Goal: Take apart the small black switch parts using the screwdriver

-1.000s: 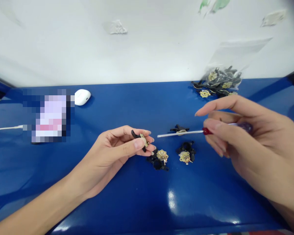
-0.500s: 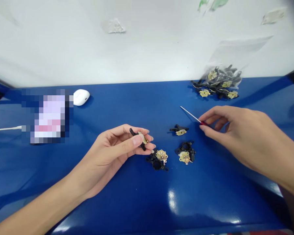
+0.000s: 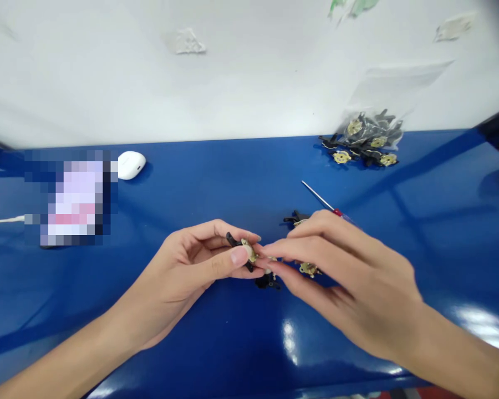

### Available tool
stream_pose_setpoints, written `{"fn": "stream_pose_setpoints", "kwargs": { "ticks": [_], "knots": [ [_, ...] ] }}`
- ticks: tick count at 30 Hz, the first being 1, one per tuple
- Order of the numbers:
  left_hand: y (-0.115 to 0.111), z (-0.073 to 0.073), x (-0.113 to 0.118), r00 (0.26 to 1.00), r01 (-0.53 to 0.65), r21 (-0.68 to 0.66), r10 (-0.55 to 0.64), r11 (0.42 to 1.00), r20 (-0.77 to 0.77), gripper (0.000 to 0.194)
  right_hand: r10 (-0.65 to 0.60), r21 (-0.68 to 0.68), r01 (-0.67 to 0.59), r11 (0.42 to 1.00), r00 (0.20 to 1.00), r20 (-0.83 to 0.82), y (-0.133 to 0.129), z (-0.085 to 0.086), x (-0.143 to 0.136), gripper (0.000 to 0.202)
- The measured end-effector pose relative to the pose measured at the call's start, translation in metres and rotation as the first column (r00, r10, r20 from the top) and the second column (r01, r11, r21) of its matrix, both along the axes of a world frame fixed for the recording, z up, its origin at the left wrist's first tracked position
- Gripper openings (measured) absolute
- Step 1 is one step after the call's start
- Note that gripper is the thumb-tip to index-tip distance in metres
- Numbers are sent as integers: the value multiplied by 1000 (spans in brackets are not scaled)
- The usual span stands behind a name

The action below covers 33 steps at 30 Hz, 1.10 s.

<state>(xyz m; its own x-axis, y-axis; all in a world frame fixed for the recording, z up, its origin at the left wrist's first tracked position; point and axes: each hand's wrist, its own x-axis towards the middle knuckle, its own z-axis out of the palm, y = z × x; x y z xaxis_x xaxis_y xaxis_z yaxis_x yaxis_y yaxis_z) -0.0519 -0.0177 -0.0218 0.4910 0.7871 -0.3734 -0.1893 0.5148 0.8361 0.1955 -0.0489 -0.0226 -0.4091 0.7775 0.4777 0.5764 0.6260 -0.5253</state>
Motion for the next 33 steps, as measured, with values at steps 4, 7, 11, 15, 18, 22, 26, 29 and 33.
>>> {"fn": "stream_pose_setpoints", "kwargs": {
  "ticks": [4, 7, 11, 15, 18, 22, 26, 29, 33],
  "knots": [
    [-2, 0, -1, 999, 11, -2, -11, 1000, -35, 13, 2, 29, -3, 1000, 1000, 12, -4, -8, -7, 15],
    [-3, 0, -2, 999, 22, 4, -22, 1000, -49, 14, -22, -33, 23, 999, 1000, 16, -5, -8, -6, 18],
    [-3, 0, -1, 997, 35, 1, -34, 999, -65, 13, -15, -119, 16, 993, 1000, 9, -7, -10, -1, 20],
    [-3, 1, -1, 996, 60, 0, -60, 998, -72, 14, 87, -90, -84, 992, 996, 28, -4, -11, 3, 20],
    [-2, 0, -3, 993, 77, 8, -76, 997, -85, 14, 117, -96, -114, 989, 993, 22, -1, -9, 2, 21],
    [-1, 1, -4, 991, 74, 52, -68, 996, -117, 13, 106, -86, -104, 991, 994, 19, 1, -5, -2, 20],
    [-1, 6, -1, 983, 76, 138, -51, 988, -174, 12, 113, -118, -108, 987, 993, 36, 1, -2, -4, 24],
    [-1, 10, 1, 979, 73, 185, -36, 980, -199, 11, 109, -151, -103, 983, 994, 33, 1, -2, -4, 24],
    [-3, 12, 1, 979, 63, 215, -19, 975, -201, 10, 91, -163, -85, 983, 995, 34, 0, -4, -5, 24]
  ]
}}
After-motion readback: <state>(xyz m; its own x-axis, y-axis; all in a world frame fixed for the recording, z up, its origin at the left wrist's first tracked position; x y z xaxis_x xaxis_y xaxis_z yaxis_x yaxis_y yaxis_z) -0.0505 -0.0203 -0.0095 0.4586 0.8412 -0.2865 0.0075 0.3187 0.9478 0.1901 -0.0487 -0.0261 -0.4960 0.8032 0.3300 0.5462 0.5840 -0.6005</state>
